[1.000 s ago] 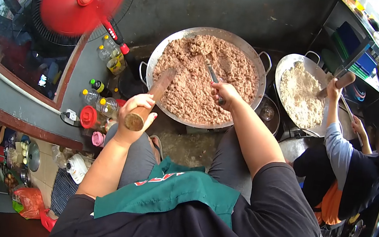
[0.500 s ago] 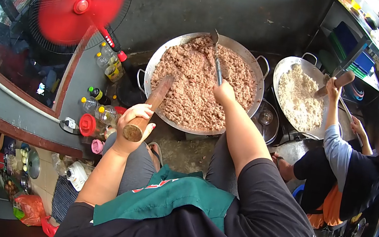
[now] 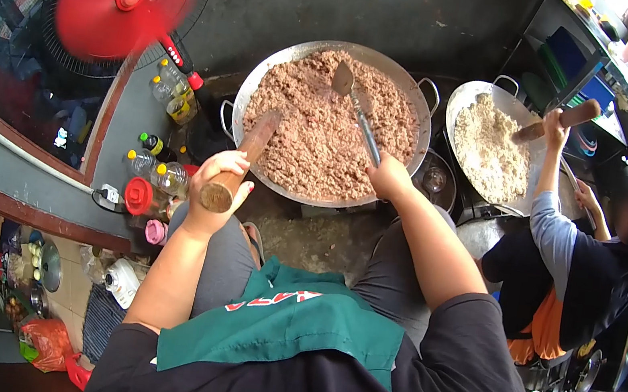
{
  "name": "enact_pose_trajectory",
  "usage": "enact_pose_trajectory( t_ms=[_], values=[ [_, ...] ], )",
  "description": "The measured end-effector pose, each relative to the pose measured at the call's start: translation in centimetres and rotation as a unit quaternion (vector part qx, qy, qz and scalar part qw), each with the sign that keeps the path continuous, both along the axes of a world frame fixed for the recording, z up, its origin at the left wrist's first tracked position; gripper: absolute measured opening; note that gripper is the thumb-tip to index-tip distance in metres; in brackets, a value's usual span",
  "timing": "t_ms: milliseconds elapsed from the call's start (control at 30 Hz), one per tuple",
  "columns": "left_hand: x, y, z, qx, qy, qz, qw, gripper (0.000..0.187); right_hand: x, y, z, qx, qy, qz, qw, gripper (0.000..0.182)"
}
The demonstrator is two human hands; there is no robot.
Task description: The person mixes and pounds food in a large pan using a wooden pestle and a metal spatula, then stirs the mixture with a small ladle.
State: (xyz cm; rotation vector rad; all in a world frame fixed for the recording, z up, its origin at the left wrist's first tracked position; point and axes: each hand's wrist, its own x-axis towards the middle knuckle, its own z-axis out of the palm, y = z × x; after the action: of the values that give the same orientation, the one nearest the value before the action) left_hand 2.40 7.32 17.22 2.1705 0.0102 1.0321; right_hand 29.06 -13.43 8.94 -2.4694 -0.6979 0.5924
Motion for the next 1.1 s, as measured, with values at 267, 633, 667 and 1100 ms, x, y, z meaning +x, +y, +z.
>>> enact_pose_trajectory(
  t_ms=[267,633,667,1100],
  values=[
    [1.3,-0.7,-0.3,0.005,-0.007,0.003,1.000,0.034,-2.3,0.9,-1.7,0.102,0.339,0.032,0.935,0.022],
    [1.6,-1.3,-0.2,-0.004,-0.008,0.007,1.000,0.034,-0.5,-1.5,1.1,0.270,0.645,-0.101,0.708,0.018],
    [1.7,-1.4,0.0,-0.011,-0.009,0.007,1.000,0.033,-0.3,-1.4,1.3,0.282,0.639,-0.099,0.709,0.018],
    [1.6,-1.2,0.1,0.004,0.012,-0.004,1.000,0.036,6.1,0.3,-0.9,0.240,0.259,-0.096,0.931,0.013]
  ],
)
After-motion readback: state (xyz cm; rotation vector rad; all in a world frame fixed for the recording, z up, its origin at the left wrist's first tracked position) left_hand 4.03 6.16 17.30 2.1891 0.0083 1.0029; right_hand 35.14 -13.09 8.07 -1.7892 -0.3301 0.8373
